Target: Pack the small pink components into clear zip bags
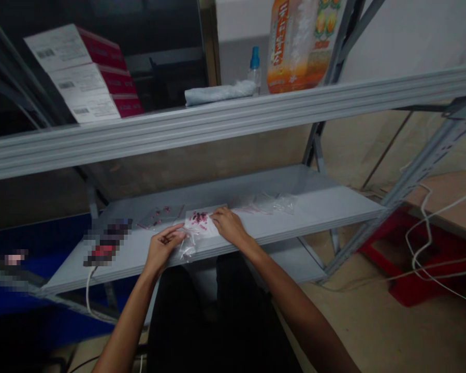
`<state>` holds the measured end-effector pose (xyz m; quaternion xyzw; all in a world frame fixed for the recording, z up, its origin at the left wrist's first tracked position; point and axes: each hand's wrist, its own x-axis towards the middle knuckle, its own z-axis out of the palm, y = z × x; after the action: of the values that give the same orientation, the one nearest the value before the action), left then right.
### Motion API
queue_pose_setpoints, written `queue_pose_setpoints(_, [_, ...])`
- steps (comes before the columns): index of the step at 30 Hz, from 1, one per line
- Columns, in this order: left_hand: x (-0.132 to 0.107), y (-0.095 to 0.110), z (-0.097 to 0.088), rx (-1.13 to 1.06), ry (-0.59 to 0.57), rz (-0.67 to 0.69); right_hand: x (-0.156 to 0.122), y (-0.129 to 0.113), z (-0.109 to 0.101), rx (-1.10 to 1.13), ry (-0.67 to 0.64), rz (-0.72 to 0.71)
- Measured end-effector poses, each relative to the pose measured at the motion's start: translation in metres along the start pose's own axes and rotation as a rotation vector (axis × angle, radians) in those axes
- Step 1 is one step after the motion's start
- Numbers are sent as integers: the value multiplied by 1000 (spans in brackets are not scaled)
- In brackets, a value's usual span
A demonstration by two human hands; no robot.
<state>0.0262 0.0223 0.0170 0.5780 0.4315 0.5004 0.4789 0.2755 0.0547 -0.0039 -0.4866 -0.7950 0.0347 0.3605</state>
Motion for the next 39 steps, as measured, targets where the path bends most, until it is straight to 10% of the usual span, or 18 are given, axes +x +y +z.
queue_pose_setpoints(22, [-4, -1, 2, 38, -148, -24, -5, -56, -13, 669, -175, -28])
queue_pose_setpoints(30, [-3, -2, 4, 56, -71, -22, -2, -32, -3, 368, 110, 98])
queue_pose_setpoints(39, [-4, -1, 4, 65, -89, -2, -7, -25, 12, 78, 32, 93])
